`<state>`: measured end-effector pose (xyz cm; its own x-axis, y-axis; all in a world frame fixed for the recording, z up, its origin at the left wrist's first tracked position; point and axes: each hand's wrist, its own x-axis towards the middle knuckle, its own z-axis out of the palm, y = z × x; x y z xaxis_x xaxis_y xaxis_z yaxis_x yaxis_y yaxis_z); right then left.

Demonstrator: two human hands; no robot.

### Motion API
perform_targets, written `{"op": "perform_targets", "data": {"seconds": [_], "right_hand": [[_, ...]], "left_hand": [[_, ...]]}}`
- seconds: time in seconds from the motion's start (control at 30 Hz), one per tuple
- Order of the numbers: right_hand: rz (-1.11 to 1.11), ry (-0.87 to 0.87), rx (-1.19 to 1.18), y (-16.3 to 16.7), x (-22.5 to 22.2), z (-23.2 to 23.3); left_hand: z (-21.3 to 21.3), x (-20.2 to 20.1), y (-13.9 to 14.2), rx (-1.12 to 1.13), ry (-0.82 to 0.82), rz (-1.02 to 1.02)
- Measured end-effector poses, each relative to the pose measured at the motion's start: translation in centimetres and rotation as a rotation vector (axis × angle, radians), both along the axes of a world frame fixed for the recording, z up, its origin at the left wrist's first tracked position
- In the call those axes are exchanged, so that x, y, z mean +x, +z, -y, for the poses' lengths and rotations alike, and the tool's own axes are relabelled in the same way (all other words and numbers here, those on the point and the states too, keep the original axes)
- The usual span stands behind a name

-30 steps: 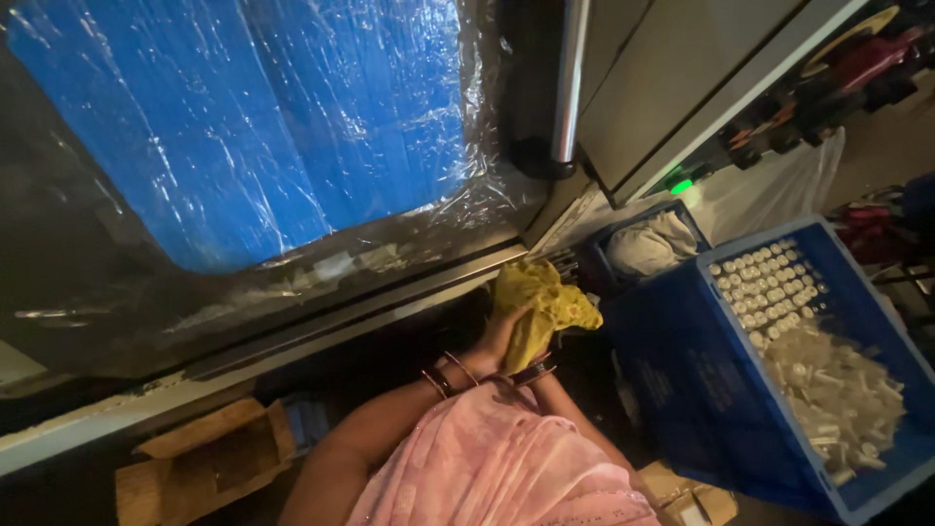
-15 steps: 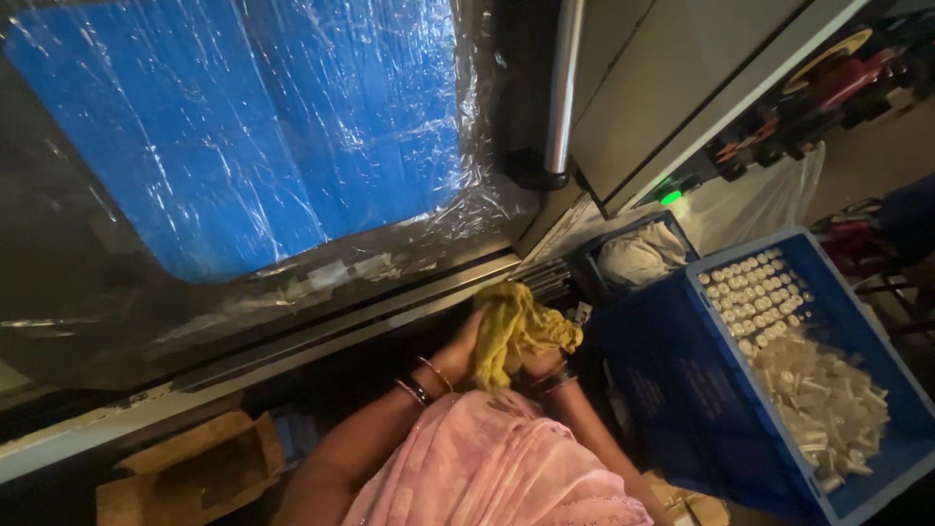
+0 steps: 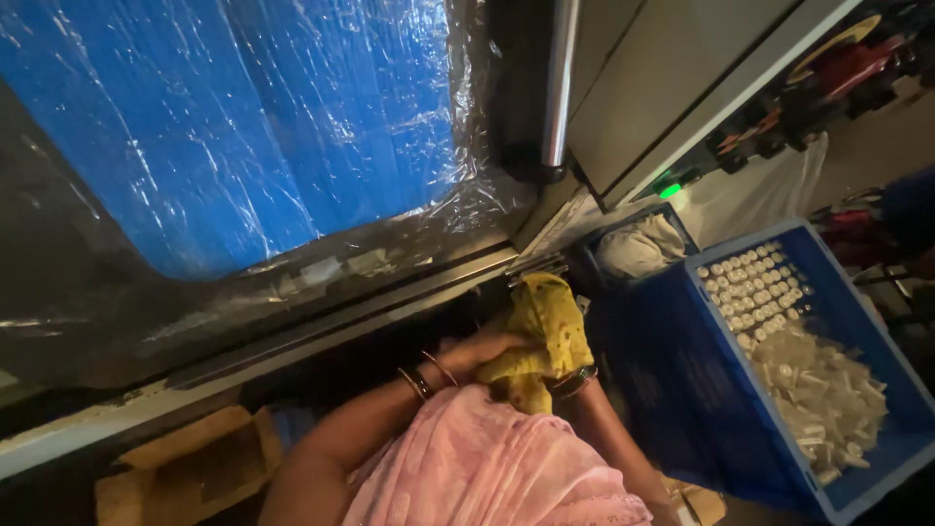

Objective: The person repeatedly picks small metal components from a blue crate, assembles them by hand, and places them into a slot on a machine. The person also wipes the machine surface with a yellow cloth and opens and closes a protective cover during the process.

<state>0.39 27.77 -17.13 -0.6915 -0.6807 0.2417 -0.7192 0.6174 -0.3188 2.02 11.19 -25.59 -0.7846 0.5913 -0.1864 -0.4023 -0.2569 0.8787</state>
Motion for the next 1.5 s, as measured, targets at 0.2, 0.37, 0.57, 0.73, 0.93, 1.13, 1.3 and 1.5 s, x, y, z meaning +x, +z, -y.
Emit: {"op": "perform_targets", "data": {"seconds": [0.2,0.37,0.57,0.73,0.93,1.13,1.3,1.5], "right_hand": [[-0.061,-0.078,-0.204,1.2,-0.3,3.0],[-0.199,0.133,-0.4,6.8,0.1,5.9],[0.129,0.12,-0.617,3.2,0.8,4.9],[0.421,-0.256,-1.148,-1.9,0.8,1.5],[0.942,-0.172,-1.486,-1.0,0.1,-0.6],[1.274,0.015,-1.681,-6.4,-0.6,2.9],[1.314,0.067,-1.725,-8.0,-1.0,4.0],[1.327,0.092,-1.825,-6.8,-1.8,7.1]], "left_hand": [[1.4,0.9,0.5,0.065,0.014,0.034],[1.4,-0.2,0.8,0.266,0.208,0.09],[1.0,-0.4,0.7,0.416,0.298,0.17],[2.0,0.3,2.7,0.398,0.274,0.137],[2.0,-1.4,6.6,0.31,0.325,-0.279],[-2.4,1.0,3.9,-0.179,0.45,-0.61],[-3.5,1.1,0.3,-0.071,0.573,-0.341],[-3.3,-1.1,-0.5,0.458,0.687,0.047]]}}
